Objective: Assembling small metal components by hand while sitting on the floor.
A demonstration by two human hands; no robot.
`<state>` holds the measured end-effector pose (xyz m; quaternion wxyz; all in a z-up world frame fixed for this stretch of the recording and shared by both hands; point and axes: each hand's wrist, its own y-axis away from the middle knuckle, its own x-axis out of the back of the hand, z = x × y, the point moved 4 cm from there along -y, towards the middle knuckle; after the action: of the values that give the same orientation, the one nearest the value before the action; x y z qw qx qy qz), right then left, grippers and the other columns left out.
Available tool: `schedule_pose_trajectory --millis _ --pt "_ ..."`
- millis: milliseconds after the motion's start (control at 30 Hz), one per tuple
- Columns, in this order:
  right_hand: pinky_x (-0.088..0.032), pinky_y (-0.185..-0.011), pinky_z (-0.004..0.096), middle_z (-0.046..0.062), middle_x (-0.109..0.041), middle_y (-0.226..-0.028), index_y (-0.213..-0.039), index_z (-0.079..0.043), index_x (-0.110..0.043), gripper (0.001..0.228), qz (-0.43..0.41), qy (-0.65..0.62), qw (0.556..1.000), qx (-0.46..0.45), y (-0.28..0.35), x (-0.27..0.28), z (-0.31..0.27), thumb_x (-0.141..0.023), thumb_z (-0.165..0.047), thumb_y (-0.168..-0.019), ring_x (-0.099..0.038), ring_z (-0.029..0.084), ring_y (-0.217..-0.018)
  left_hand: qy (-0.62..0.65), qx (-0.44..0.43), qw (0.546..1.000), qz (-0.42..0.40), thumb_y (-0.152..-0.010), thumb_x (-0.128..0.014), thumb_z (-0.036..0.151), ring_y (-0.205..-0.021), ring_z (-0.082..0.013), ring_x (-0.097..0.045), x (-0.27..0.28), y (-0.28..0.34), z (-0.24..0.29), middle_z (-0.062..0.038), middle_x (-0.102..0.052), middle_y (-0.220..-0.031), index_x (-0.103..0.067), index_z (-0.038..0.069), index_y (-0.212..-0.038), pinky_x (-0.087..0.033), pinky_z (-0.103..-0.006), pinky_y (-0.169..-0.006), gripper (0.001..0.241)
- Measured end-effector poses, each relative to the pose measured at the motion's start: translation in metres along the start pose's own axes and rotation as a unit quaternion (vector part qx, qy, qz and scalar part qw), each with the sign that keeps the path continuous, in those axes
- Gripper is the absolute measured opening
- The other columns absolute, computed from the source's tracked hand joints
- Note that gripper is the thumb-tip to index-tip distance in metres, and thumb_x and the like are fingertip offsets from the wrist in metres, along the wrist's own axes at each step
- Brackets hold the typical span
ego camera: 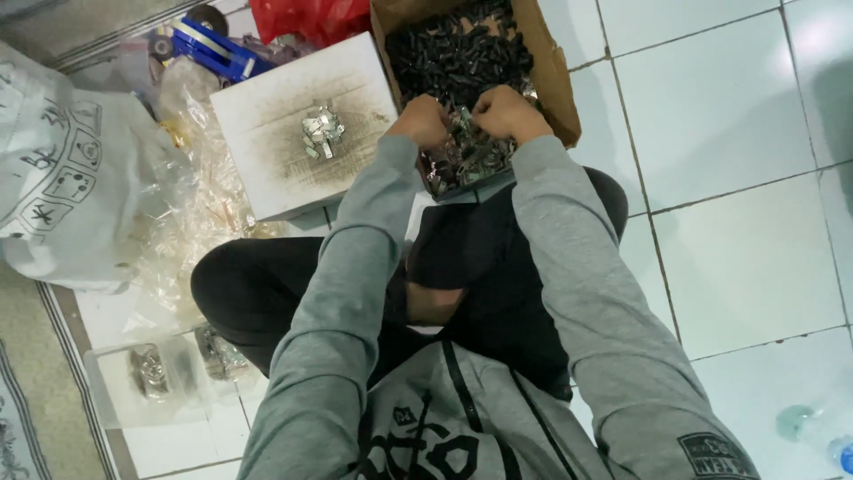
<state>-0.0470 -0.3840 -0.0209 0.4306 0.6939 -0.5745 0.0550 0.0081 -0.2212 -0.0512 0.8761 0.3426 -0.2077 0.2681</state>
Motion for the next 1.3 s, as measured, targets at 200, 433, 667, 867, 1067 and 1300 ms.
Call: schedule_pose_trajectory --millis 200,433,667,867,1067,1300 --pt "-0.063 -0.073 0.041 0.018 -0.077 -0.096 -0.112 -0.001 -0.073 0.028 0.004 -0.112 0.994 0.0 -0.002 0.001 0.006 -0.064 -0.023 -0.097 -0.077 0.025 -0.077 0.097 0.038 0.993 0.05 -0.094 -0.068 0.014 -0.122 -0.0377 -0.065 0.009 -0.003 -0.016 -0.023 -0.069 -0.127 -0.07 0.0 -0.125 -0.057 -0.0486 -0.097 0.034" --pt "-0.063 -0.077 0.042 0.025 -0.074 -0.094 -0.113 0.007 -0.069 0.03 0.027 -0.2 0.979 0.036 0.028 0.0 -0.012 -0.066 -0.017 -0.095 -0.076 0.032 -0.085 0.274 -0.008 0.96 0.064 -0.094 -0.063 0.004 -0.09 -0.035 -0.075 0.012 0.038 0.013 -0.025 -0.073 -0.101 -0.068 -0.007 -0.119 -0.065 -0.0464 -0.077 0.028" --pt "-0.061 -0.067 0.035 0.013 -0.073 -0.087 -0.11 -0.003 -0.072 0.022 0.079 -0.225 0.966 0.099 0.002 -0.057 -0.035 -0.071 -0.019 -0.095 -0.072 0.02 -0.076 0.236 -0.029 0.958 0.162 -0.093 -0.065 0.006 -0.097 -0.0387 -0.076 0.016 0.057 -0.038 -0.025 -0.076 -0.104 -0.071 -0.002 -0.12 -0.064 -0.0502 -0.077 0.028" --pt "-0.063 -0.062 0.036 0.018 -0.073 -0.086 -0.111 0.003 -0.07 0.021 0.078 -0.256 0.955 0.132 -0.033 -0.114 -0.106 -0.071 -0.011 -0.095 -0.074 0.025 -0.072 0.187 0.016 0.951 0.244 -0.092 -0.066 0.007 -0.105 -0.0398 -0.074 0.063 0.103 -0.085 -0.023 -0.077 -0.106 -0.074 0.002 -0.118 -0.062 -0.0493 -0.087 0.027" --pt "-0.063 -0.055 0.032 0.015 -0.073 -0.086 -0.11 0.0 -0.071 0.02 0.069 -0.202 0.966 0.144 -0.097 -0.159 -0.123 -0.073 -0.009 -0.093 -0.074 0.022 -0.068 0.149 0.018 0.94 0.306 -0.088 -0.065 -0.002 -0.103 -0.0461 -0.072 0.101 0.118 -0.14 -0.028 -0.075 -0.1 -0.074 -0.005 -0.113 -0.06 -0.0536 -0.087 0.026" --pt "-0.061 -0.063 0.029 0.015 -0.074 -0.093 -0.12 -0.006 -0.072 0.023 0.077 -0.158 0.978 0.116 -0.035 -0.115 -0.168 -0.061 -0.012 -0.101 -0.073 0.021 -0.078 0.082 -0.019 0.938 0.335 -0.094 -0.054 -0.001 -0.101 -0.0395 -0.075 0.124 0.128 -0.167 -0.025 -0.076 -0.103 -0.073 -0.001 -0.122 -0.06 -0.0476 -0.09 0.033"
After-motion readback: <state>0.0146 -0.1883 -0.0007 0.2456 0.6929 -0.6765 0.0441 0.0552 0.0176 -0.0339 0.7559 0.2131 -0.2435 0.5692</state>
